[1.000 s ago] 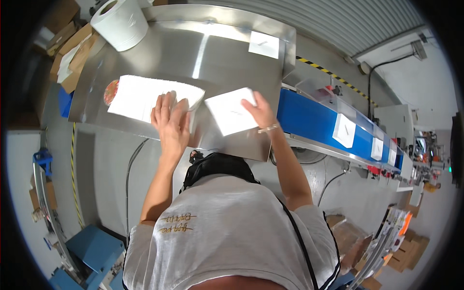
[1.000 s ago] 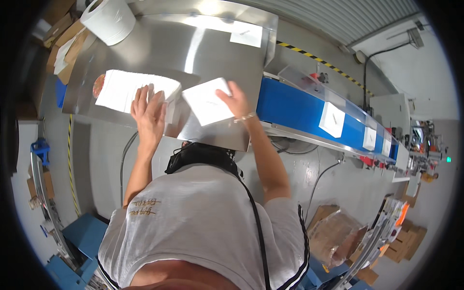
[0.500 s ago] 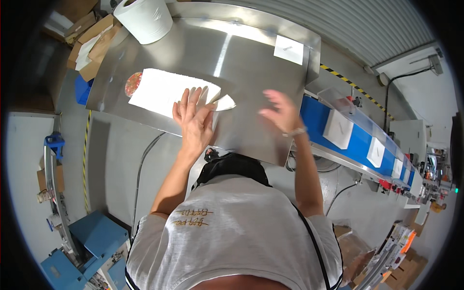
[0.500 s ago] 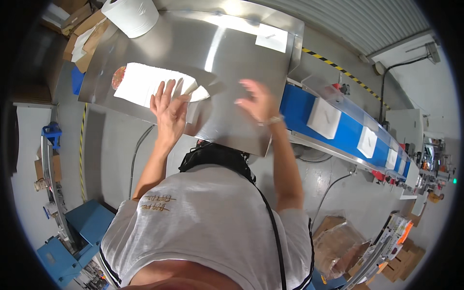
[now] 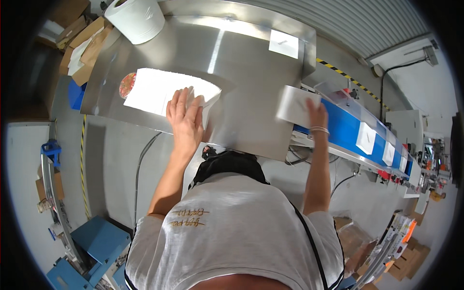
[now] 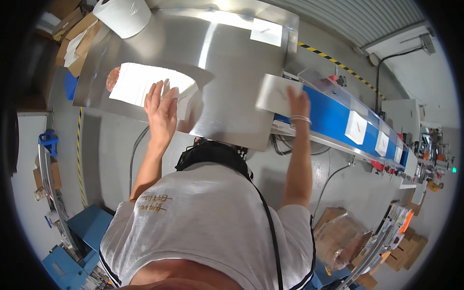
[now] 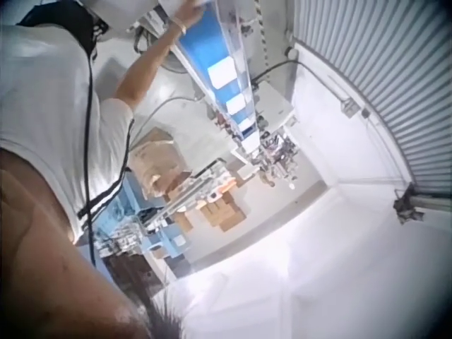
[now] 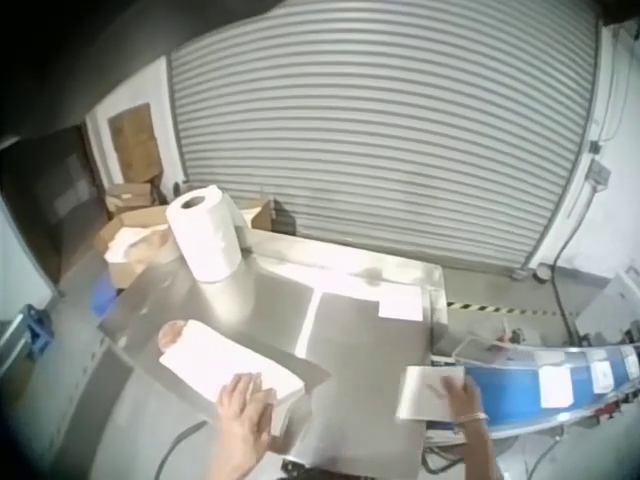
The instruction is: Transferring stacks of folded paper napkins from an industrial production machine onto a moving conveyor belt for packaging.
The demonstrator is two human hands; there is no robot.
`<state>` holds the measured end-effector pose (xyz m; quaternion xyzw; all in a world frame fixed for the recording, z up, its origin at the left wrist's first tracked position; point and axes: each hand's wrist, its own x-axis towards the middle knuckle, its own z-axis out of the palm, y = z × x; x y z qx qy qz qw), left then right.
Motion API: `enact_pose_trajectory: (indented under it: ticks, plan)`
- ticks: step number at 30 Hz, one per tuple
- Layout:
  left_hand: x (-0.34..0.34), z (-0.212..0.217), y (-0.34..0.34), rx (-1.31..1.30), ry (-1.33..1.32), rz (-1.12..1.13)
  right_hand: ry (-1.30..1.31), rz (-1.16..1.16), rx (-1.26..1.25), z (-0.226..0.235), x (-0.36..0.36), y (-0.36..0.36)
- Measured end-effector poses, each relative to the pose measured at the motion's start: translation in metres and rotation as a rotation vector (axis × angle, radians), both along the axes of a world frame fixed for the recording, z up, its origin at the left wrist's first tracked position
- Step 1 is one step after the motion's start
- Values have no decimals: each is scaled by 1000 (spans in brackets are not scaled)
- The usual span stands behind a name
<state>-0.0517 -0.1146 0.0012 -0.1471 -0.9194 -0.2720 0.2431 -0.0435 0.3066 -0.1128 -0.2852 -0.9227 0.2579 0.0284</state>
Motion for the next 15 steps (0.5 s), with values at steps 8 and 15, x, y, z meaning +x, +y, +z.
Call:
enact_pose_trajectory:
  ticks: [8, 15]
  plan:
    - [3, 1, 4, 29, -25, 24, 381, 378, 161, 52, -6, -53]
    - [1, 13, 0, -21, -104, -110, 394, 1068, -296, 70, -58, -222]
